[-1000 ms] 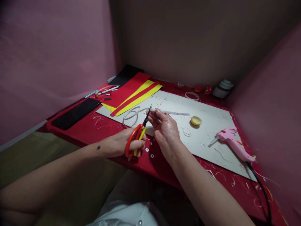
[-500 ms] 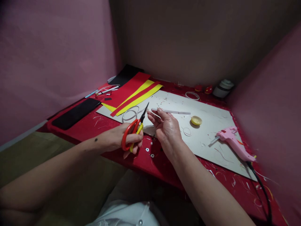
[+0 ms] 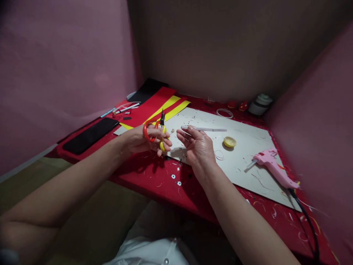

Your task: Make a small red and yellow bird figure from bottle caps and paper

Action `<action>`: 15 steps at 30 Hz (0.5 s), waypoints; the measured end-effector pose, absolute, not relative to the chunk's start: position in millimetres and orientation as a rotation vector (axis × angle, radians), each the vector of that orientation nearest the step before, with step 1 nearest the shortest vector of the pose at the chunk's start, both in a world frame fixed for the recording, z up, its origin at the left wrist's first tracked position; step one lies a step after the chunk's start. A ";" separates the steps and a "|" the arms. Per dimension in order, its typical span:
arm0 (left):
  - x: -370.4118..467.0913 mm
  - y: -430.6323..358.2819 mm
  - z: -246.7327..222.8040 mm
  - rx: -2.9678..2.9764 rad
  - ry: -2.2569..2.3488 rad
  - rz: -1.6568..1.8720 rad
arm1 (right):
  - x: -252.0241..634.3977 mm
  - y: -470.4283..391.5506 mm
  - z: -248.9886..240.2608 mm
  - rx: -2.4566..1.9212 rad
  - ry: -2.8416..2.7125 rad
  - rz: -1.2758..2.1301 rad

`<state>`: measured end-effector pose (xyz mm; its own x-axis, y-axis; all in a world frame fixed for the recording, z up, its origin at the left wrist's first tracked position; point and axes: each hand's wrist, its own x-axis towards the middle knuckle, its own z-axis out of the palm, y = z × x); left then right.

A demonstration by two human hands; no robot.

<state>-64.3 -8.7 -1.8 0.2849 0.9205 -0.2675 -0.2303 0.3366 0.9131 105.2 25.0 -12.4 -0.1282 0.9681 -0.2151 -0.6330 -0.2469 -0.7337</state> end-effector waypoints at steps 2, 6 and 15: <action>-63.7 2.7 -0.9 0.887 1.008 0.907 | 107.3 27.4 -10.6 -0.817 -0.570 1.648; -65.6 15.3 -2.4 0.895 1.061 0.796 | 112.9 32.5 -7.3 -0.864 -0.535 1.601; -87.9 11.7 -1.8 0.935 1.086 0.730 | 120.1 36.0 -8.4 -0.842 -0.574 1.605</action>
